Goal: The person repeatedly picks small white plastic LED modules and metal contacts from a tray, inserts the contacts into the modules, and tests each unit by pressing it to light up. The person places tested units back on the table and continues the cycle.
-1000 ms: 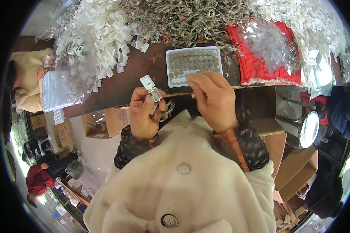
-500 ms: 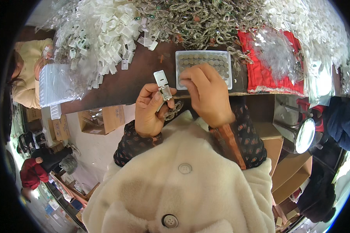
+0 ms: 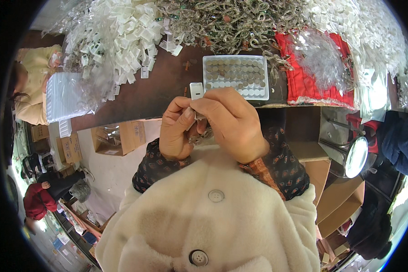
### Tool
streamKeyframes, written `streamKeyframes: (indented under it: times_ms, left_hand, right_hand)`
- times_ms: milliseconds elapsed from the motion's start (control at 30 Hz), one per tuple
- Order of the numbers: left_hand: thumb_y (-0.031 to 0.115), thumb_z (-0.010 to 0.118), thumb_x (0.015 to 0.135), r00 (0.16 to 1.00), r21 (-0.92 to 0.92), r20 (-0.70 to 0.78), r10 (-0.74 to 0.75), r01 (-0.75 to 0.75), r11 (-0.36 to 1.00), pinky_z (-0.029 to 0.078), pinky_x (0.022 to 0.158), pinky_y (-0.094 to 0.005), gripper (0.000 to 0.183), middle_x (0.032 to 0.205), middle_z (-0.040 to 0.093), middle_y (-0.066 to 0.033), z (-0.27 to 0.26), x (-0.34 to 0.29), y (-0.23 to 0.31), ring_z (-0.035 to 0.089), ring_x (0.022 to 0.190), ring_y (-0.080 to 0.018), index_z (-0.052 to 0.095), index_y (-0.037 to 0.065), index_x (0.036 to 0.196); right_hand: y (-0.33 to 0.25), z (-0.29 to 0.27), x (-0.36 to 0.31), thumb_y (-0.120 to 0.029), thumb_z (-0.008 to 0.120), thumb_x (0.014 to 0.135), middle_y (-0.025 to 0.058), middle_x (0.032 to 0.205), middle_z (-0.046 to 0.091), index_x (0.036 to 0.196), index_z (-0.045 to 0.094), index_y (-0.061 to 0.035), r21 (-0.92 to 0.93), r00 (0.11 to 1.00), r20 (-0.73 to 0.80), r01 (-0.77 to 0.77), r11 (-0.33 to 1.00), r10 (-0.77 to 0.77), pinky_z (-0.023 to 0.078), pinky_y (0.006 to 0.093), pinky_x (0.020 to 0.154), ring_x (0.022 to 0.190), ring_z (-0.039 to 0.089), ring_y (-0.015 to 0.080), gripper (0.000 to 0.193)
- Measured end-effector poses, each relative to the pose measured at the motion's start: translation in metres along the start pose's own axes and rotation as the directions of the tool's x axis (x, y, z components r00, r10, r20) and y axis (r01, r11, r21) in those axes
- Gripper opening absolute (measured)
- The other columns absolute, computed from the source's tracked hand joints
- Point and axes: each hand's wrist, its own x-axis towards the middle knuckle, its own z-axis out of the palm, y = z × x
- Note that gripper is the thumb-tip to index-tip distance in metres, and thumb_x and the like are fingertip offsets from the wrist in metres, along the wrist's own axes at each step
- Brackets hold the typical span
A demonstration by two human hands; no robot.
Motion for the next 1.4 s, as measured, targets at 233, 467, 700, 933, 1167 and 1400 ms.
streamKeyframes:
  times_ms: [233,467,700,933,1167,1400]
  left_hand:
    - [0.009,0.063,0.099,0.998,0.045,-0.064,0.027,-0.025,0.999,0.047,0.056,-0.0205,0.016,0.101,0.069,-0.0115,-0.009,0.000,-0.002,0.065,0.074,-0.0144,0.058,0.004,0.114]
    - [0.014,0.061,0.100,0.986,0.141,-0.149,0.075,-0.054,0.989,0.046,0.054,-0.0223,0.017,0.106,0.069,-0.0213,-0.018,0.000,0.004,0.062,0.071,-0.0154,0.056,0.004,0.113]
    - [0.012,0.062,0.100,0.992,0.097,-0.128,0.009,0.004,0.995,0.044,0.053,-0.0192,0.017,0.103,0.070,-0.0158,-0.011,0.005,0.008,0.064,0.073,-0.0135,0.057,0.004,0.113]
    - [0.009,0.063,0.099,0.998,-0.012,-0.041,-0.039,0.039,0.999,0.050,0.058,-0.0218,0.015,0.097,0.067,-0.0091,0.003,0.008,0.010,0.064,0.075,-0.0136,0.058,0.003,0.112]
    - [0.009,0.064,0.098,0.999,-0.008,-0.036,-0.018,0.018,1.000,0.053,0.061,-0.0240,0.015,0.096,0.067,-0.0083,0.017,0.006,0.003,0.064,0.074,-0.0136,0.059,0.004,0.111]
    - [0.011,0.065,0.098,0.995,-0.004,-0.026,-0.095,0.095,0.995,0.053,0.060,-0.0227,0.015,0.095,0.067,-0.0077,0.018,0.006,0.000,0.064,0.072,-0.0128,0.060,0.005,0.110]
  right_hand:
    - [0.012,0.007,0.000,0.009,0.065,0.078,0.0098,0.094,0.065,0.104,0.070,-0.0036,0.080,0.999,0.033,0.026,0.996,-0.029,0.054,0.0361,0.070,0.080,0.064,0.0285,0.030]
    - [0.037,0.015,0.008,0.005,0.070,0.080,0.0112,0.094,0.068,0.104,0.071,-0.0036,-0.401,0.996,0.083,0.017,0.916,0.018,0.053,0.0386,0.071,0.077,0.063,0.0311,0.025]
    - [0.020,0.010,0.013,0.001,0.074,0.077,0.0078,0.088,0.069,0.097,0.069,-0.0043,-0.152,0.996,-0.026,-0.088,0.984,0.085,0.052,0.0358,0.068,0.076,0.065,0.0271,0.021]
    - [0.002,0.002,0.010,0.001,0.075,0.077,0.0062,0.089,0.072,0.093,0.070,-0.0053,-0.092,0.999,-0.051,-0.011,0.996,0.006,0.051,0.0339,0.066,0.075,0.067,0.0248,0.018]
    - [-0.005,-0.003,0.006,0.002,0.073,0.079,0.0070,0.089,0.073,0.092,0.071,-0.0053,-0.132,0.984,-0.179,-0.025,0.991,0.001,0.051,0.0325,0.063,0.071,0.068,0.0251,0.015]
    - [-0.001,-0.023,0.002,0.000,0.074,0.079,0.0085,0.089,0.073,0.094,0.071,-0.0038,0.007,0.995,-0.020,-0.098,0.995,0.098,0.052,0.0329,0.064,0.073,0.068,0.0270,0.016]
